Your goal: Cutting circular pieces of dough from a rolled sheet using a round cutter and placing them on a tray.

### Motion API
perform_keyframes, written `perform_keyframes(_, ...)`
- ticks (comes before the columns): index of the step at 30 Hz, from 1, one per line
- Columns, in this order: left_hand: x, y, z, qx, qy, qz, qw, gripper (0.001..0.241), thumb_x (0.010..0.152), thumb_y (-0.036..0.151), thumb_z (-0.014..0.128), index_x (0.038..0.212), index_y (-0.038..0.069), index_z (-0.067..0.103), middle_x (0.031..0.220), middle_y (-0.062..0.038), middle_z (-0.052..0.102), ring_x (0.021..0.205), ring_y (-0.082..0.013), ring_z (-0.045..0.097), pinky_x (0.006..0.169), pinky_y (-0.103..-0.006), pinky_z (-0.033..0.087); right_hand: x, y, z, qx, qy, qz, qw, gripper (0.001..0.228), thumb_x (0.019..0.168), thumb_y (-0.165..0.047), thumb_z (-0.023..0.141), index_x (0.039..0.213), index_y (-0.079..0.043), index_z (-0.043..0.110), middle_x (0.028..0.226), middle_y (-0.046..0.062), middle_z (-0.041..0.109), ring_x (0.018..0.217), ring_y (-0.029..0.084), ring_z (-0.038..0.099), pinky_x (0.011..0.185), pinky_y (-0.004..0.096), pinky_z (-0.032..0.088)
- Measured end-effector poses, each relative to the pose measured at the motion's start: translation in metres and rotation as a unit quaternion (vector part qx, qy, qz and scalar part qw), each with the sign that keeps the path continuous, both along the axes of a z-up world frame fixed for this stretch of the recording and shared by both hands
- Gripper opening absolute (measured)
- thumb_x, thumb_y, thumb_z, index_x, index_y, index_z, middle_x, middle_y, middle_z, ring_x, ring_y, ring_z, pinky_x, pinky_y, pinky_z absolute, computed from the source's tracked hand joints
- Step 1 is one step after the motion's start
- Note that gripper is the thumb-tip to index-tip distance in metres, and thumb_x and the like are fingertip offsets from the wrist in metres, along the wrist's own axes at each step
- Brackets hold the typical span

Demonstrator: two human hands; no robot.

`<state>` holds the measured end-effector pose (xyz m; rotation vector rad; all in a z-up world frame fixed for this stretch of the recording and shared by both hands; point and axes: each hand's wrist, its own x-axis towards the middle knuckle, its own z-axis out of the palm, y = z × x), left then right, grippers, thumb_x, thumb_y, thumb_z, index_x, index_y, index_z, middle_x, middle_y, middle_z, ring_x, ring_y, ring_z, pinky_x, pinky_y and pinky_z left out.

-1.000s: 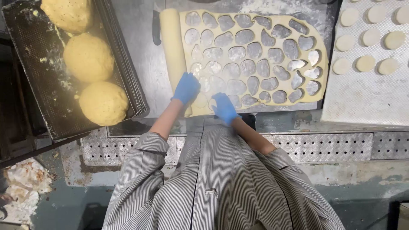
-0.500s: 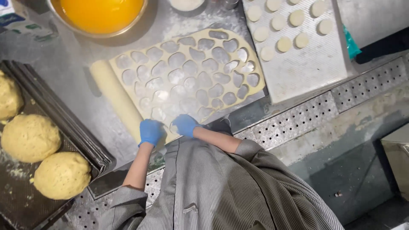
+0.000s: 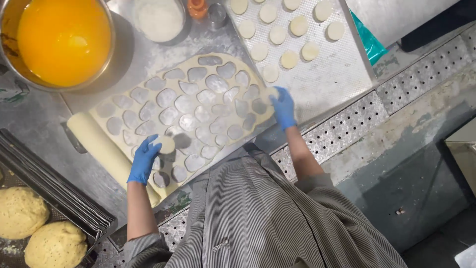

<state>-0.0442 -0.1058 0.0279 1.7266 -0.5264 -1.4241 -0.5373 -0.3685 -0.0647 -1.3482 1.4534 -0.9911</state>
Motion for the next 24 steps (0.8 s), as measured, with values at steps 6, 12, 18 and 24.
perform_keyframes(6, -0.119, -0.122, -0.037, -0.097, 0.23, 0.088, 0.964, 0.041, 0.096, 0.019, 0.062, 0.134, 0.005, 0.057, 0.123, -0.005, 0.067, 0.107, -0.0175, 0.065, 0.089, -0.034, 0.054, -0.062, -0.042, 0.007, 0.043, 0.002, -0.037, 0.998, 0.036, 0.086, -0.008, 0.076, 0.121, -0.004, 0.068, 0.107, 0.003, 0.073, 0.094, 0.011, 0.066, 0.084, 0.028, 0.056)
perform_keyframes(12, -0.276, -0.228, 0.013, -0.028, 0.042, -0.106, 0.993, 0.044, 0.098, 0.024, 0.053, 0.139, 0.009, 0.057, 0.115, -0.007, 0.065, 0.098, -0.0217, 0.061, 0.085, -0.0393, 0.05, -0.033, -0.03, 0.087, 0.041, 0.193, 0.048, 0.979, 0.037, 0.085, -0.019, 0.083, 0.115, -0.002, 0.072, 0.105, 0.011, 0.071, 0.092, 0.015, 0.065, 0.083, 0.03, 0.054)
perform_keyframes(18, -0.387, -0.279, -0.062, -0.173, -0.073, -0.17, 0.967, 0.041, 0.095, 0.02, 0.056, 0.134, 0.009, 0.061, 0.122, -0.011, 0.068, 0.115, -0.0256, 0.065, 0.1, -0.0377, 0.049, -0.063, -0.047, 0.042, 0.048, -0.066, 0.044, 0.996, 0.032, 0.093, -0.012, 0.072, 0.123, -0.001, 0.071, 0.119, 0.007, 0.072, 0.108, 0.012, 0.067, 0.096, 0.028, 0.054)
perform_keyframes(24, -0.372, -0.248, -0.089, -0.254, -0.177, -0.112, 0.944, 0.027, 0.099, 0.012, 0.059, 0.124, 0.01, 0.07, 0.122, -0.013, 0.068, 0.113, -0.0263, 0.066, 0.099, -0.037, 0.052, -0.074, -0.064, 0.056, -0.011, 0.067, -0.028, 0.997, 0.038, 0.085, -0.001, 0.072, 0.122, 0.0, 0.067, 0.115, 0.01, 0.067, 0.106, 0.02, 0.065, 0.091, 0.033, 0.054)
